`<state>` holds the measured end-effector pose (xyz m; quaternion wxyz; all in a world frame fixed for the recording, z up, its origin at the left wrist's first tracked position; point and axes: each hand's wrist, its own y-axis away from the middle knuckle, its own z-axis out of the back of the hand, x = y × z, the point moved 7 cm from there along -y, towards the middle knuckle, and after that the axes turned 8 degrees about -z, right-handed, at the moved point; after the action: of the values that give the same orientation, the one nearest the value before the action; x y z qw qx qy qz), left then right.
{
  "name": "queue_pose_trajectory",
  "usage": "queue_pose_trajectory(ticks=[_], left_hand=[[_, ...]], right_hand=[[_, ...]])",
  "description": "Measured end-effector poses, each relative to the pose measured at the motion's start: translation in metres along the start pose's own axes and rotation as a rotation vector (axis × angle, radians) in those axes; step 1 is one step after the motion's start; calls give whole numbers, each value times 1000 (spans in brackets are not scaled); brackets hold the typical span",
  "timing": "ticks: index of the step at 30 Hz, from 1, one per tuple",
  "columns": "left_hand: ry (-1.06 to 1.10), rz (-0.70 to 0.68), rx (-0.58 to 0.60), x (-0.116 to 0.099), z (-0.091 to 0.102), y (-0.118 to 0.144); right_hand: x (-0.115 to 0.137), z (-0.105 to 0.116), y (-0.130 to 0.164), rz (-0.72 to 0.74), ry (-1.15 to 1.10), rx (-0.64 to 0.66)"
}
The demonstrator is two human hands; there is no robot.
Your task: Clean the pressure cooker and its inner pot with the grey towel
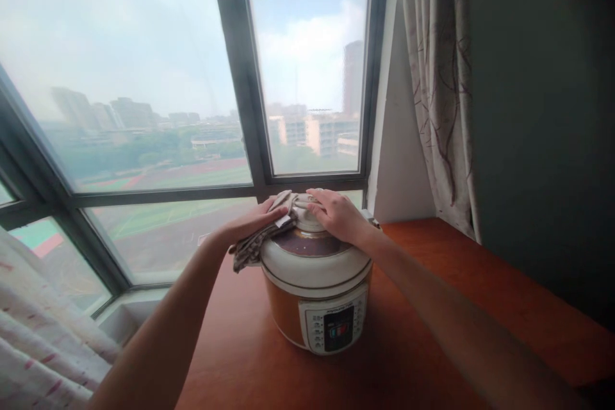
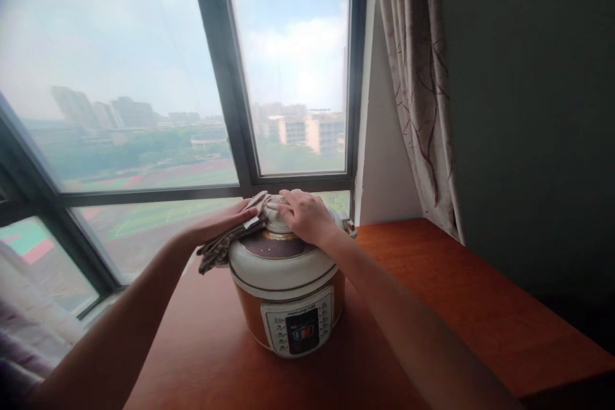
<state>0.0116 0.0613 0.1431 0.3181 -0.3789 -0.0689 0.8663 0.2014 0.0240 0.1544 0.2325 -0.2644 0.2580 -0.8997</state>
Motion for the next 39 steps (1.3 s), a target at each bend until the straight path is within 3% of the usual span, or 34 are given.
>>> queue_pose_trajectory(ticks=[3,10,18,24,29,35,39], left_hand=[[-106,-10,-22,-2,-6,38],[-450,-128,-235,-23,-32,99],[-681,-269,-458,-63,-74,128],[-768,-509,-353,-96,-99,125],[-836,-549,-147,-133,-122,105],[-862,-556,1,-165,-157,77],[-730,-615,12,-180,-167,71]], right_hand=[[0,0,1,-2,-10,-11],[-5,-2,1,-9,-88,-32],[-47,7,-1,-195,-652,-131],[-62,8,7,-296,-858,-111],[-60,17,10,-343,-967,-121],[-12,65,46,-142,-698,-214],[20,71,84,-65,-553,-210]])
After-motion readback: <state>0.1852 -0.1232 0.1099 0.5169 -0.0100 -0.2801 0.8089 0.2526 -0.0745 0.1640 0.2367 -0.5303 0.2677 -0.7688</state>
